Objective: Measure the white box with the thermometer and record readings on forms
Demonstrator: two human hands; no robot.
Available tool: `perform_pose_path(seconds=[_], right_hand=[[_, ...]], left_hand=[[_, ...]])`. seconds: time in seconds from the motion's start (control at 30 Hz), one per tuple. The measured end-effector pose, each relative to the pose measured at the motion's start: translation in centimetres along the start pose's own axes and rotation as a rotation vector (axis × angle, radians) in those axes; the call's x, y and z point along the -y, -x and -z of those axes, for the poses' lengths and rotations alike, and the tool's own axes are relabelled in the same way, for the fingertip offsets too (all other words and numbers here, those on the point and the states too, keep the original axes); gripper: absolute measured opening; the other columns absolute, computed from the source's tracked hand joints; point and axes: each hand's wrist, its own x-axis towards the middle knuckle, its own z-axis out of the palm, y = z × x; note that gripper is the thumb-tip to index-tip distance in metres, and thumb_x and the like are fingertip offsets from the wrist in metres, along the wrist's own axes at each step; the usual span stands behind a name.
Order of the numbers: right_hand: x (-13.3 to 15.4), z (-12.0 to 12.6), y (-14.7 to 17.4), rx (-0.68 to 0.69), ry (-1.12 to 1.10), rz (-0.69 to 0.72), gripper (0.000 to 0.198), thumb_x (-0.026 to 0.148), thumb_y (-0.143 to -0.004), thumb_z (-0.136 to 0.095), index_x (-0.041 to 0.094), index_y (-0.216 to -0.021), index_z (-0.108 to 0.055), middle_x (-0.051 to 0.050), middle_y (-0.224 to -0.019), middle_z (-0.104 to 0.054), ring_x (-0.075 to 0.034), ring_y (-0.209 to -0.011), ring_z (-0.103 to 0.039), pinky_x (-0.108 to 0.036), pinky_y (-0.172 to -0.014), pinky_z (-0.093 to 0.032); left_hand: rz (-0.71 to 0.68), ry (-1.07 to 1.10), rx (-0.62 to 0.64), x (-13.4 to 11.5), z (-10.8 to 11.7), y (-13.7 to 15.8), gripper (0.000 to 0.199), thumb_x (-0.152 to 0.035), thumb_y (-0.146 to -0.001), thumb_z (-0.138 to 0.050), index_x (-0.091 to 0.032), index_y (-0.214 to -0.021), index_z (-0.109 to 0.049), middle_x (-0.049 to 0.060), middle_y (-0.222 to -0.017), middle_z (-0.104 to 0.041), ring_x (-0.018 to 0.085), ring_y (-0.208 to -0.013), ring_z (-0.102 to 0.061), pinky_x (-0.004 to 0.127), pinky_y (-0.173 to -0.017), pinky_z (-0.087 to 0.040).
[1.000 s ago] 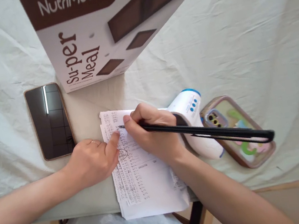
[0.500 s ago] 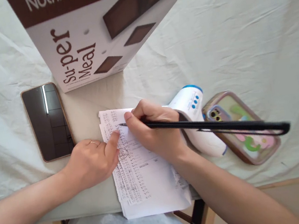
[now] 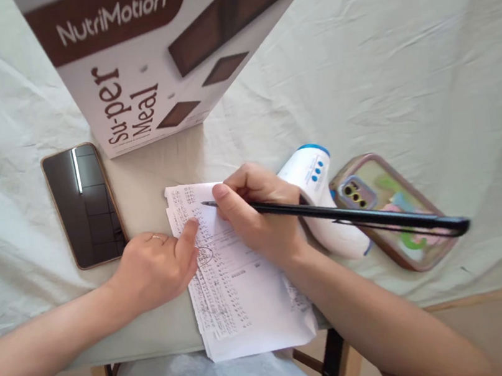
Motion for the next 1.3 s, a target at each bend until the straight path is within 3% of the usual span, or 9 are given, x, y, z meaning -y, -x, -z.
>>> perform_pose_path(seconds=[0.23,0.37,0.6,0.77,0.87,0.97,1.1,1.2,1.3], right_hand=[[-0.4,-0.9,-0.5,-0.051,0.081,0.339,0.008,0.027,-0.090,-0.053,0.024,-0.084,-0.059,-0.002,-0.073,-0.066,-0.016,-0.063,-0.061,-0.029,-0.057,-0.049],[-0.2,-0.6,-0.8,0.016,0.257,0.476,0.026,0.012,-0.093,-0.040,0.020,-0.103,-0.063,-0.007,-0.092,-0.068,-0.018,-0.082,-0.066,-0.030,-0.068,-0.052],[1.6,3.5,1.5,0.303,0.731,0.427,0.045,-0.006,-0.078,-0.034,0.016,-0.097,-0.068,-0.011,-0.088,-0.066,-0.022,-0.079,-0.062,-0.033,-0.067,-0.046],[1.5,4.6,4.5,0.347,0.766,0.312,0.030,0.009,-0.090,-0.041,0.016,-0.103,-0.067,-0.010,-0.083,-0.065,-0.020,-0.071,-0.061,-0.030,-0.059,-0.042],[0.8,4.1,5.6,0.307,0.714,0.282,0.029,0.023,-0.093,-0.047,0.014,-0.116,-0.062,-0.011,-0.091,-0.068,-0.022,-0.075,-0.064,-0.032,-0.060,-0.045],[0.3,3.6,5.9,0.240,0.693,0.277,0.036,0.025,-0.093,-0.050,0.011,-0.124,-0.059,-0.012,-0.094,-0.069,-0.024,-0.080,-0.066,-0.034,-0.063,-0.048],[0.2,3.4,6.0,0.213,0.678,0.283,0.037,0.025,-0.092,-0.051,0.011,-0.125,-0.058,-0.013,-0.094,-0.069,-0.025,-0.080,-0.066,-0.035,-0.065,-0.049],[0.4,3.5,6.1,0.211,0.667,0.289,0.037,0.024,-0.092,-0.052,0.010,-0.125,-0.059,-0.013,-0.093,-0.069,-0.026,-0.081,-0.066,-0.036,-0.065,-0.049],[0.3,3.5,6.2,0.201,0.666,0.280,0.035,0.024,-0.093,-0.051,0.011,-0.123,-0.059,-0.013,-0.095,-0.069,-0.026,-0.084,-0.066,-0.035,-0.067,-0.049]], left_hand=[[0.006,-0.024,-0.038,0.3,0.0,0.2,0.030,-0.020,-0.092,-0.043,-0.003,-0.108,-0.062,0.001,-0.053,-0.062,0.014,-0.044,-0.057,0.026,-0.045,-0.043],[0.000,-0.052,-0.031,0.4,0.3,0.1,0.030,-0.020,-0.091,-0.043,-0.003,-0.107,-0.063,0.001,-0.052,-0.062,0.014,-0.041,-0.056,0.027,-0.044,-0.043],[0.014,-0.080,-0.012,0.5,0.4,0.1,0.030,-0.021,-0.090,-0.046,-0.005,-0.109,-0.064,0.000,-0.051,-0.063,0.015,-0.041,-0.057,0.025,-0.042,-0.041],[0.065,-0.016,0.034,0.4,1.6,-0.4,0.027,-0.023,-0.090,-0.048,-0.011,-0.107,-0.064,-0.003,-0.049,-0.059,0.012,-0.041,-0.055,0.022,-0.043,-0.041],[0.160,0.104,-0.216,1.2,4.9,-1.2,0.026,-0.020,-0.089,-0.051,-0.018,-0.114,-0.058,0.000,-0.070,-0.064,0.012,-0.062,-0.061,0.025,-0.062,-0.052],[0.309,0.053,-0.621,3.8,8.5,-2.2,0.059,-0.031,-0.085,-0.062,-0.027,-0.138,-0.036,0.013,-0.128,-0.051,0.023,-0.118,-0.055,0.044,-0.094,-0.051],[0.519,0.278,-0.364,10.3,8.8,-3.6,0.113,-0.049,-0.067,-0.080,-0.029,-0.149,-0.005,0.019,-0.156,-0.020,0.032,-0.148,-0.022,0.058,-0.113,-0.034],[0.554,0.580,-0.141,14.7,6.2,-4.6,0.108,-0.055,-0.056,-0.083,-0.019,-0.141,-0.026,0.021,-0.145,-0.042,0.033,-0.137,-0.042,0.054,-0.110,-0.040],[0.659,0.660,-0.187,15.8,4.2,-5.9,0.080,-0.052,-0.049,-0.085,-0.015,-0.111,-0.051,0.015,-0.118,-0.063,0.031,-0.118,-0.057,0.049,-0.104,-0.046]])
